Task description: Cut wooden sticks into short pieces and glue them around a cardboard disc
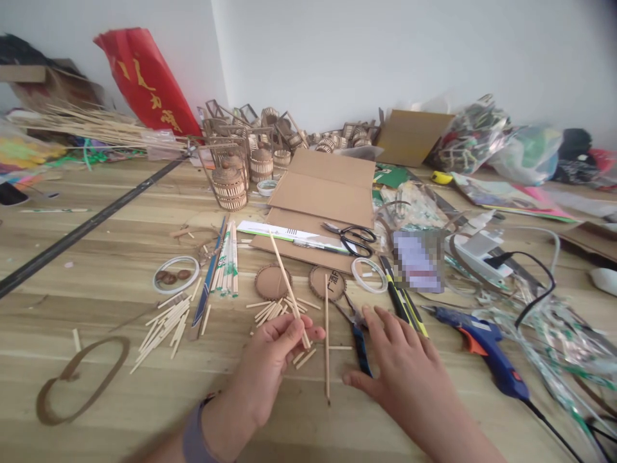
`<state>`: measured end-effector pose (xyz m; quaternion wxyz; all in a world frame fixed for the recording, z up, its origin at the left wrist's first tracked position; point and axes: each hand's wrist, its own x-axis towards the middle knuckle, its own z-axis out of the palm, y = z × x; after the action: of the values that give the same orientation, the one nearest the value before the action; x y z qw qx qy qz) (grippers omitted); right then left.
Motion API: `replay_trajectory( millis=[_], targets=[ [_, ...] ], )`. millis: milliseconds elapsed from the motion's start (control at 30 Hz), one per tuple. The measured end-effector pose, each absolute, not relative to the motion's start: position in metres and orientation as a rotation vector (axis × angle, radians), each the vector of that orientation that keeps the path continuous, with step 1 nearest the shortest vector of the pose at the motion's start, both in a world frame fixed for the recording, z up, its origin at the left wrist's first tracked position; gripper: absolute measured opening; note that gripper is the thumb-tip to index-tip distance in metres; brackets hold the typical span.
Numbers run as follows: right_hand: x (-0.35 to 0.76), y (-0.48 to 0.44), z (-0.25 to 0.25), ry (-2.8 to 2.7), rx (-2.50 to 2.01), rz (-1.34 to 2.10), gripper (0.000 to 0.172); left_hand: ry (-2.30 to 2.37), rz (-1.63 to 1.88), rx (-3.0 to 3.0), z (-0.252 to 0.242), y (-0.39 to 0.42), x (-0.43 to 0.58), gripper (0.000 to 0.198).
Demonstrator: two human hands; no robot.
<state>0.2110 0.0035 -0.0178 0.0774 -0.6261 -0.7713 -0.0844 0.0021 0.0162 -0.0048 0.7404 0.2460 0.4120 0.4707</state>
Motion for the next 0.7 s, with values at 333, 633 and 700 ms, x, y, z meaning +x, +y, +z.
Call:
replay_trajectory(
  millis=[333, 633, 700],
  targets=[
    [0.222, 0.012, -0.027, -2.37, -1.983, 0.117, 0.047, 0.931, 0.98, 0.583, -0.006, 0.015, 0.003, 0.039],
    [0.236, 0.006, 0.015, -1.971, -1.811, 0.473, 0.042, 0.988, 0.778, 0.839, -0.001, 0.02, -0.006, 0.037],
    [0.232, 0.008, 0.031, -1.927, -1.698, 0.754, 0.038, 0.967, 0.737, 0.889, 0.001, 0.022, -0.008, 0.036]
  ],
)
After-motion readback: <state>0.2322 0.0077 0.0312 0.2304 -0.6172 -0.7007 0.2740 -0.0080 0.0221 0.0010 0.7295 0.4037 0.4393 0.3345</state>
